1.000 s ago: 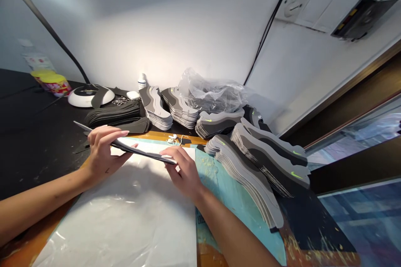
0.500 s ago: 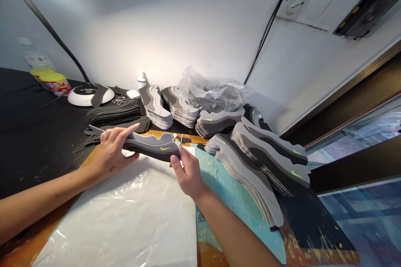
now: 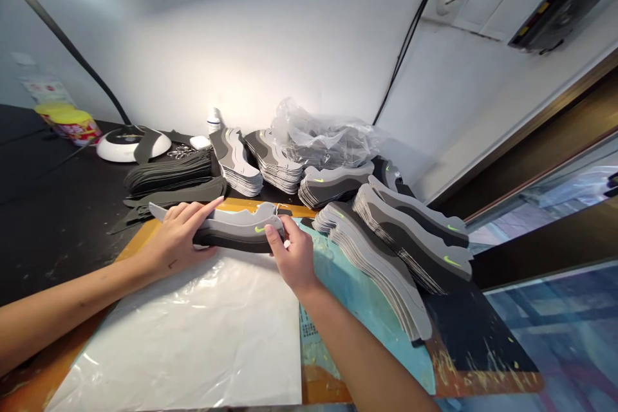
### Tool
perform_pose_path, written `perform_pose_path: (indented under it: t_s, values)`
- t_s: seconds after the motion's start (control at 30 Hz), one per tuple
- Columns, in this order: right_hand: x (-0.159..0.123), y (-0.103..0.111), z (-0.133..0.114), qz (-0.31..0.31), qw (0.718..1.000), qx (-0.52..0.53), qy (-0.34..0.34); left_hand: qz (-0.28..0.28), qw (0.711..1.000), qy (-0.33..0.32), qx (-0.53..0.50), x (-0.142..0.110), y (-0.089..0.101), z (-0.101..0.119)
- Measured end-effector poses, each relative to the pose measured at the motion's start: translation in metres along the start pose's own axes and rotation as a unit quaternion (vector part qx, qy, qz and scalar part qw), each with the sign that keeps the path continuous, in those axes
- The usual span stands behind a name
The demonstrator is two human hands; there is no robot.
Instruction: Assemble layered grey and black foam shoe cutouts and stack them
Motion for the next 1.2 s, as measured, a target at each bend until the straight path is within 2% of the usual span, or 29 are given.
perform_pose_path:
  t_s: [0.17, 0.3, 0.63, 0.87, 1.07, 1.2]
  values:
    - [0.001, 0.007, -0.003, 0.027, 0.999, -0.038, 0.020, -0.002, 1.000, -0.011, -0.009, -0.001, -0.002, 0.002]
    - [0.001, 0.006, -0.003, 0.025, 0.998, -0.057, 0.009, -0.004, 1.000, -0.021, -0.011, -0.001, -0.003, 0.004]
    - [0.000, 0.004, 0.000, 0.025, 0.999, -0.025, -0.016, -0.009, 1.000, -0.021, -0.018, -0.001, -0.004, 0.004]
    - [0.000, 0.008, -0.020, 0.038, 0.995, -0.069, 0.059, -0.011, 0.999, -0.038, -0.019, -0.001, -0.002, 0.009]
    - [-0.001, 0.007, -0.015, 0.034, 0.998, -0.038, 0.040, -0.020, 0.999, -0.035, -0.013, -0.001, -0.003, 0.008]
    - [-0.002, -0.002, 0.004, -0.005, 0.999, 0.018, -0.032, -0.028, 0.999, -0.029, -0.008, 0.000, -0.005, 0.005]
Point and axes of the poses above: each hand's wrist, its own x-axis towards the middle knuckle, its own y-axis out of the back of the hand, z = x × y, the point moved 10 cm from there along x, towards the middle knuckle, and after that the axes turned 7 degrees about y, right-handed, at the moved point
